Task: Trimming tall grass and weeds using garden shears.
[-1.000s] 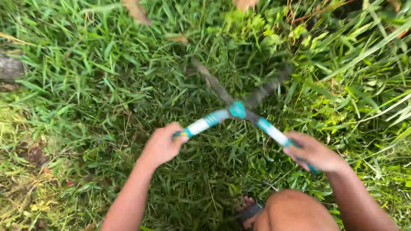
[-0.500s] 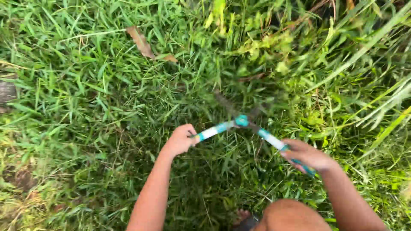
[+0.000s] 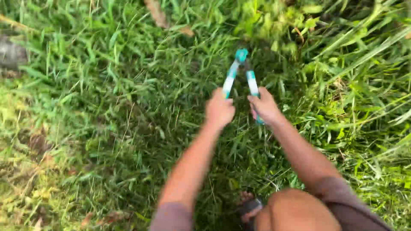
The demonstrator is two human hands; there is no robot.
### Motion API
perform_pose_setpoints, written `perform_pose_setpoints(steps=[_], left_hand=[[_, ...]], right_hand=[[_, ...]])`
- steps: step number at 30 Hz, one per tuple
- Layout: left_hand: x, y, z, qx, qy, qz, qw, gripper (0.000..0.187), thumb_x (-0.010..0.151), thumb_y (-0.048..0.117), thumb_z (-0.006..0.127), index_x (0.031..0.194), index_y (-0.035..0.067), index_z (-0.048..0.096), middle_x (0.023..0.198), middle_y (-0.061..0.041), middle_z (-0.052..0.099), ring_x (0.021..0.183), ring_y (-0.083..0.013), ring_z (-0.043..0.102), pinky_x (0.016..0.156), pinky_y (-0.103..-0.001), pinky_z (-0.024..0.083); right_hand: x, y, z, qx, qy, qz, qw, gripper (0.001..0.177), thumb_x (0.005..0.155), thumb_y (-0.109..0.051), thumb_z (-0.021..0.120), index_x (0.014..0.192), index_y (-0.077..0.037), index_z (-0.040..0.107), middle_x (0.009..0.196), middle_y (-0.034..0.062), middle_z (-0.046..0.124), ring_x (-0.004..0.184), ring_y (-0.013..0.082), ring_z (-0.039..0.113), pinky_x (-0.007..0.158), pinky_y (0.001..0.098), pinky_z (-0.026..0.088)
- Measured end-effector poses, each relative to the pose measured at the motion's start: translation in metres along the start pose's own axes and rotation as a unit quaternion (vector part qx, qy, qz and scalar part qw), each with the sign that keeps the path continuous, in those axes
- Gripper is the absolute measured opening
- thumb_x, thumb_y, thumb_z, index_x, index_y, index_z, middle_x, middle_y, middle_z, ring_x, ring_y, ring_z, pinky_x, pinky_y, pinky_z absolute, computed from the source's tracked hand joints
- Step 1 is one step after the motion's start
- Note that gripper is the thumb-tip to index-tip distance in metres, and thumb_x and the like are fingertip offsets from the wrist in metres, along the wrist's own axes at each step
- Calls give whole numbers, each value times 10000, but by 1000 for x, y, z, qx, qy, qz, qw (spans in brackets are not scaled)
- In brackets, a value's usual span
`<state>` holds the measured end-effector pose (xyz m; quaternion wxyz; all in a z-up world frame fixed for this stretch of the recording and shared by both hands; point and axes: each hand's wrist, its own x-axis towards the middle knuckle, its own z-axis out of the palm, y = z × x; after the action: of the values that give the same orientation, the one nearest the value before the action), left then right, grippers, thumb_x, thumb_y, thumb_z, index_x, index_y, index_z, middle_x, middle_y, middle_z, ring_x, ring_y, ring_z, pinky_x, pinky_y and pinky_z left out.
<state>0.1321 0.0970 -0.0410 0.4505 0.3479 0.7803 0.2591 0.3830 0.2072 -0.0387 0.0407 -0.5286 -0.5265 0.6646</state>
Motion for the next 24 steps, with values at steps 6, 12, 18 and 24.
perform_pose_setpoints(steps=[6,12,18,24], left_hand=[[-9,81,-88,72,-47,19,996,468,887,441,685,1175,72,682,1064,-223,723,1092,-447,677,904,-533,539],[56,92,21,7,89,-89,992,282,969,441,544,1074,180,567,998,-90,729,1010,-351,736,870,-529,578],[-31,33,-101,14,2,66,998,323,967,239,586,1243,106,688,1134,-155,742,1151,-370,662,997,-498,513],[-64,-101,-99,-20,-45,51,997,354,877,169,693,1178,-16,715,1162,-267,721,1167,-445,641,1016,-545,486]], right_hand=[[7,-17,-98,-20,-38,-81,996,335,923,-93,647,1185,113,606,512,136,581,275,197,507,214,340,428],[125,-53,17,-34,87,-126,988,381,939,-128,685,1247,59,559,631,211,627,376,292,623,242,422,505],[6,-38,-53,-37,-39,-68,996,464,928,-86,645,1351,65,528,590,185,609,307,217,536,218,357,462],[-28,14,-52,-146,-136,51,979,447,923,-94,639,1357,3,590,590,113,586,329,163,526,265,293,471]])
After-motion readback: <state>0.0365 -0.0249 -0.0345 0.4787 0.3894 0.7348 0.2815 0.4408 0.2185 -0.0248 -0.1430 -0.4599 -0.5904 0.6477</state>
